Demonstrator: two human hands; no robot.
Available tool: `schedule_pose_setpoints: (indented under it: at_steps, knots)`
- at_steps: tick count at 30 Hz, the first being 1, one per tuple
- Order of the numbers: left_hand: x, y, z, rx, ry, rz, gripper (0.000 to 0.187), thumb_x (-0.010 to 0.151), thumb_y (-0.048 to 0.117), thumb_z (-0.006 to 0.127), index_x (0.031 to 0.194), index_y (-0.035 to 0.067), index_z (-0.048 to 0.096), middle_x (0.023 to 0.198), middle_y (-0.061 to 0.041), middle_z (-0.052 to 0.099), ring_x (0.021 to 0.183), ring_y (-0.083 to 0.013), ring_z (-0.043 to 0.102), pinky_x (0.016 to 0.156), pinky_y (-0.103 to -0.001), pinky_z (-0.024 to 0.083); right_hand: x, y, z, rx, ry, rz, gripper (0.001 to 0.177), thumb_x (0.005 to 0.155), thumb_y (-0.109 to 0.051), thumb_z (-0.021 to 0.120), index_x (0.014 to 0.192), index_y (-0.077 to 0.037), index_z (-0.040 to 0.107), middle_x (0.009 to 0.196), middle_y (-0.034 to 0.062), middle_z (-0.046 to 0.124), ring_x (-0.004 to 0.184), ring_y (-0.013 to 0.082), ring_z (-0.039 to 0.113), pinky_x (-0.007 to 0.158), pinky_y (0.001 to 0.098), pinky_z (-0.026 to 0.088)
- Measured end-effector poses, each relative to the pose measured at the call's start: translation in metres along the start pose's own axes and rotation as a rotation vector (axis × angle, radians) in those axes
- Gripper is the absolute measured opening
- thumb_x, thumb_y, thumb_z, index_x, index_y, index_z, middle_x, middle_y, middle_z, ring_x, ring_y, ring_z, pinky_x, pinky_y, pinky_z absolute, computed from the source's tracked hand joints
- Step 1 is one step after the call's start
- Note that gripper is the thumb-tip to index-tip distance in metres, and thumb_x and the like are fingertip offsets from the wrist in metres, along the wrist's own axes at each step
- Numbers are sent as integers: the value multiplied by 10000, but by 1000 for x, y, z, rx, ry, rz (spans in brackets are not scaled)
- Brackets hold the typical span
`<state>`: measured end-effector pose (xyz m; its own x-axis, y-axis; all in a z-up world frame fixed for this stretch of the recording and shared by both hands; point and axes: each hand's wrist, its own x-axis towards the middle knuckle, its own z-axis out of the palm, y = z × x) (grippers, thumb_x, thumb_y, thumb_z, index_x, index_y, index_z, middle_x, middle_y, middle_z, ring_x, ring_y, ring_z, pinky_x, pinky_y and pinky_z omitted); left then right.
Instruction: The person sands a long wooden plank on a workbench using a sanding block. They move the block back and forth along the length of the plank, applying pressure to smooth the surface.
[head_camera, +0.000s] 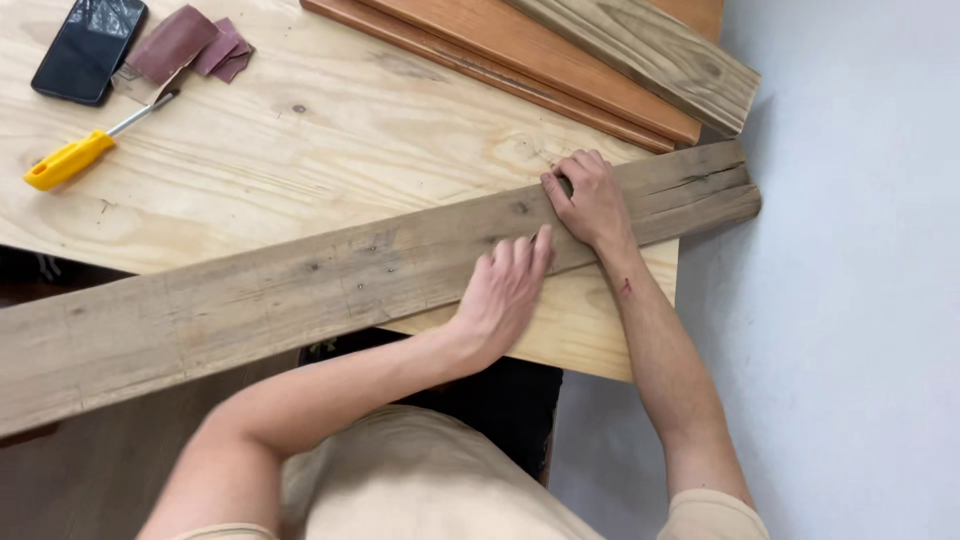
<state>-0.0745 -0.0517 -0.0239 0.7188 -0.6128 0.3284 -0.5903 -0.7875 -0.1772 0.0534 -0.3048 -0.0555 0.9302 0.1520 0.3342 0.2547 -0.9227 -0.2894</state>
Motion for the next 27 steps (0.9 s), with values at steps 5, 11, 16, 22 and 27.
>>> schedule_pose_setpoints:
  at_steps: [5, 11, 16, 22, 27]
  knots:
    - [-1, 0, 6, -11, 5, 26, 715, 1163, 286, 610, 1847, 105, 510, 1187, 10, 616, 1031, -210, 660, 751, -349, 521, -5, 0, -1, 15, -30, 3, 328, 1267, -454, 774, 1139, -158, 839, 1092, 93, 715, 1183, 359, 729, 1093, 508, 600]
    - [-49, -33, -28, -26, -87, 117, 784, 1133, 257, 610, 1881, 62, 476, 1192, -31, 616, 1012, -236, 648, 733, -369, 513, 2, 0, -2, 10, -19, 31, 331, 1258, -460, 774, 1126, -163, 835, 1085, 80, 715, 1181, 345, 726, 1101, 507, 593]
    - [18, -5, 3, -71, 5, 64, 733, 1138, 280, 637, 1837, 91, 520, 1216, 12, 628, 1062, -199, 674, 762, -351, 550, -3, 5, 2, 32, -23, 10, 330, 1273, -439, 766, 1113, -154, 819, 1092, 100, 701, 1184, 370, 717, 1075, 526, 590]
    - [-31, -20, -23, -41, -68, 167, 840, 1105, 249, 615, 1898, 43, 433, 1274, -32, 644, 1099, -235, 680, 795, -372, 545, -1, 11, 1, 45, -45, 25, 317, 1302, -377, 706, 1107, -152, 817, 1108, 78, 716, 1216, 347, 723, 1113, 508, 586]
    - [-12, -25, -23, -59, -46, 59, 761, 1142, 248, 605, 1878, 98, 489, 1244, 7, 629, 1068, -202, 672, 771, -353, 536, 0, 4, -2, 25, -43, 19, 328, 1305, -359, 704, 1098, -130, 814, 1082, 112, 722, 1182, 385, 735, 1089, 536, 604]
